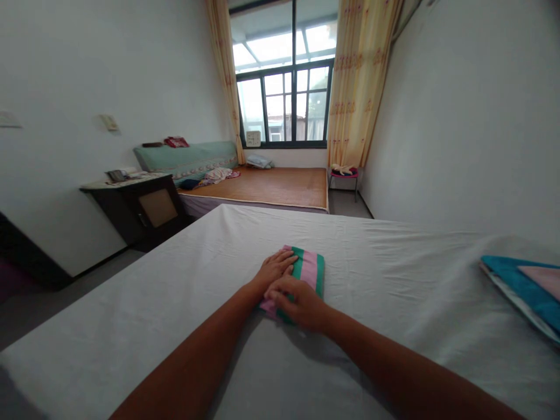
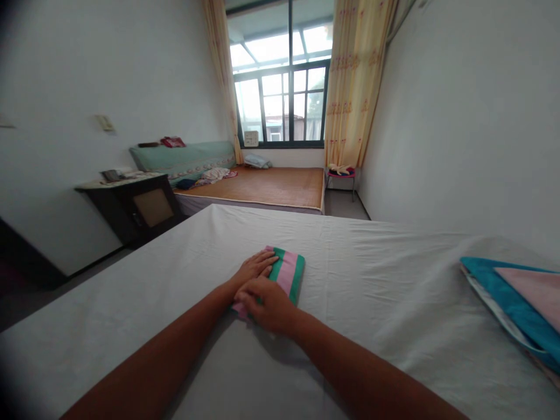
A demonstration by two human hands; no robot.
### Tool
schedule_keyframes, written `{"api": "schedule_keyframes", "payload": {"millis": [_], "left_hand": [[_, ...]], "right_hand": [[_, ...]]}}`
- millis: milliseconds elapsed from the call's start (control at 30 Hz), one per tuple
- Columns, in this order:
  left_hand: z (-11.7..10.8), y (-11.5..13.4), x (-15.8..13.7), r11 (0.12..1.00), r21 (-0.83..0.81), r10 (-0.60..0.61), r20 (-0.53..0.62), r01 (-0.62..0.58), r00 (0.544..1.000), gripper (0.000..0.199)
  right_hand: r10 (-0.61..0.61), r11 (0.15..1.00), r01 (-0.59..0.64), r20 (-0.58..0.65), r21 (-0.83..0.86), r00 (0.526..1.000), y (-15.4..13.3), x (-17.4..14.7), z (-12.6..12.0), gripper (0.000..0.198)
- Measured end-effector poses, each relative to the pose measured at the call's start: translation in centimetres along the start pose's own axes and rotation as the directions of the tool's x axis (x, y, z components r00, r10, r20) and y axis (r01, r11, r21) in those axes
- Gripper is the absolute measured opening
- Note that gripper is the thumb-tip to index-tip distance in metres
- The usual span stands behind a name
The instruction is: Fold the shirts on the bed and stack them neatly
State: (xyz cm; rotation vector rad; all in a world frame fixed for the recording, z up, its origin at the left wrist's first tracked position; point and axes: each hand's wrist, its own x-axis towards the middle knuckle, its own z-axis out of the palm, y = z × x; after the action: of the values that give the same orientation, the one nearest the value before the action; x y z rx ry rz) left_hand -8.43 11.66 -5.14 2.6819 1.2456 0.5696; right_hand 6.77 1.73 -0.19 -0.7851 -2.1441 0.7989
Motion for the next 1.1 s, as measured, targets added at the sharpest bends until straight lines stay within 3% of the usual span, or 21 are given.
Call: {"api": "schedule_keyframes", "payload": {"millis": [100,167,233,700,800,900,1000,1100], "left_hand": [[0.1,-0.1,-0.1,1.000,0.002,0.000,-0.037,0.000,0.999,0.046],[0.0,0.0,-0.2,0.999,0.000,-0.052,-0.060,0.052,0.997,0.045],[-0.2,0.3,-0.2,0.995,0.003,-0.095,-0.059,0.096,0.994,0.045],[-0.9,1.1,-0.2,0.983,0.078,-0.163,-0.021,0.164,0.986,0.046],[-1.8,2.3,-0.2,0.977,0.138,-0.153,-0.070,0.162,0.986,0.043],[-2.5,5.1,-0.5,0.987,0.141,0.082,-0.056,-0.073,0.995,0.039],[-2.7,8.3,-1.2,0.919,0.034,0.392,0.053,-0.394,0.919,0.037],[-2.6,10.3,-1.8,0.880,-0.041,0.475,0.098,-0.473,0.875,0.036]], "right_hand": [[0.036,0.930,-0.087,-0.149,-0.356,0.988,2.6,0.1,-0.9,0.031],[0.107,0.824,-0.169,-0.144,-0.541,0.984,4.3,0.0,-1.6,0.039],[0.167,0.752,-0.213,-0.132,-0.624,0.977,5.4,-0.2,-2.0,0.045],[0.298,0.680,-0.320,-0.150,-0.660,0.943,9.7,0.1,-5.1,0.052],[0.307,0.658,-0.333,-0.163,-0.676,0.938,10.9,-0.2,-6.0,0.051],[0.272,0.656,-0.282,-0.129,-0.700,0.954,12.1,-0.6,-6.6,0.050],[0.221,0.660,-0.201,-0.069,-0.724,0.973,13.1,-1.0,-7.1,0.047],[0.188,0.664,-0.153,-0.035,-0.732,0.981,13.6,-1.4,-7.6,0.045]]}}
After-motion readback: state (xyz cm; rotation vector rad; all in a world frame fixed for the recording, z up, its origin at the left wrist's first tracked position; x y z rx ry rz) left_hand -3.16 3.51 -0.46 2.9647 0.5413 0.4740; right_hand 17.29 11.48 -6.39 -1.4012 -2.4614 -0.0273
